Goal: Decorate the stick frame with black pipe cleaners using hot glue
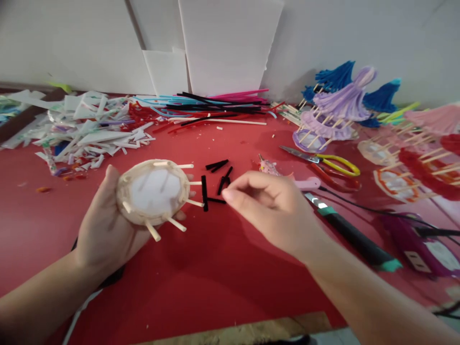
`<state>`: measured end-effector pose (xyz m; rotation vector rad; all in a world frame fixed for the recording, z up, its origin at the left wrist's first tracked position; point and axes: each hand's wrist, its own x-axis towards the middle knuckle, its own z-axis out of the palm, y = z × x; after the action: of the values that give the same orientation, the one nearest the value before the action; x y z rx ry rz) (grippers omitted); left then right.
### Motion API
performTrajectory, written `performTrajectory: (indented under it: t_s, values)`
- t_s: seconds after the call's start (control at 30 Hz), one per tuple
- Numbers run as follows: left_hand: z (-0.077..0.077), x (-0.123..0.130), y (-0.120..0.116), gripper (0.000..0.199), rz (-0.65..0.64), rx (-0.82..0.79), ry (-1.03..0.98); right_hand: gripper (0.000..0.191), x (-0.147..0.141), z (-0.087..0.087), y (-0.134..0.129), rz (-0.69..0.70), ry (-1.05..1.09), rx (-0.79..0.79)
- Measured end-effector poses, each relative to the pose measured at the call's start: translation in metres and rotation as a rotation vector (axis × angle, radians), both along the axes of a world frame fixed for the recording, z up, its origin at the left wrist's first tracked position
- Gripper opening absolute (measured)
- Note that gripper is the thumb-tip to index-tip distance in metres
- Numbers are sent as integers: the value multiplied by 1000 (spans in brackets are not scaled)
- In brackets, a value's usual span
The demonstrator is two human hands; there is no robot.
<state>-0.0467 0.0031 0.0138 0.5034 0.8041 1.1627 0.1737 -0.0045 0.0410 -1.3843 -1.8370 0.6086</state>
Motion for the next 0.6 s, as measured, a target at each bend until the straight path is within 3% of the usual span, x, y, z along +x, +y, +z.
performTrajectory:
  t_s: [0.2,0.4,0.6]
  values:
    - [-6,1,-2,69,-37,63,52,20,-13,-35,-14,12,378,-265]
    - [0,2,-5,66,-114,38,40,17,-15,-31,-13,107,443,-409]
    - [-4,0,-6,67,-154,29,89,16,-15,-36,-15,131,483,-458]
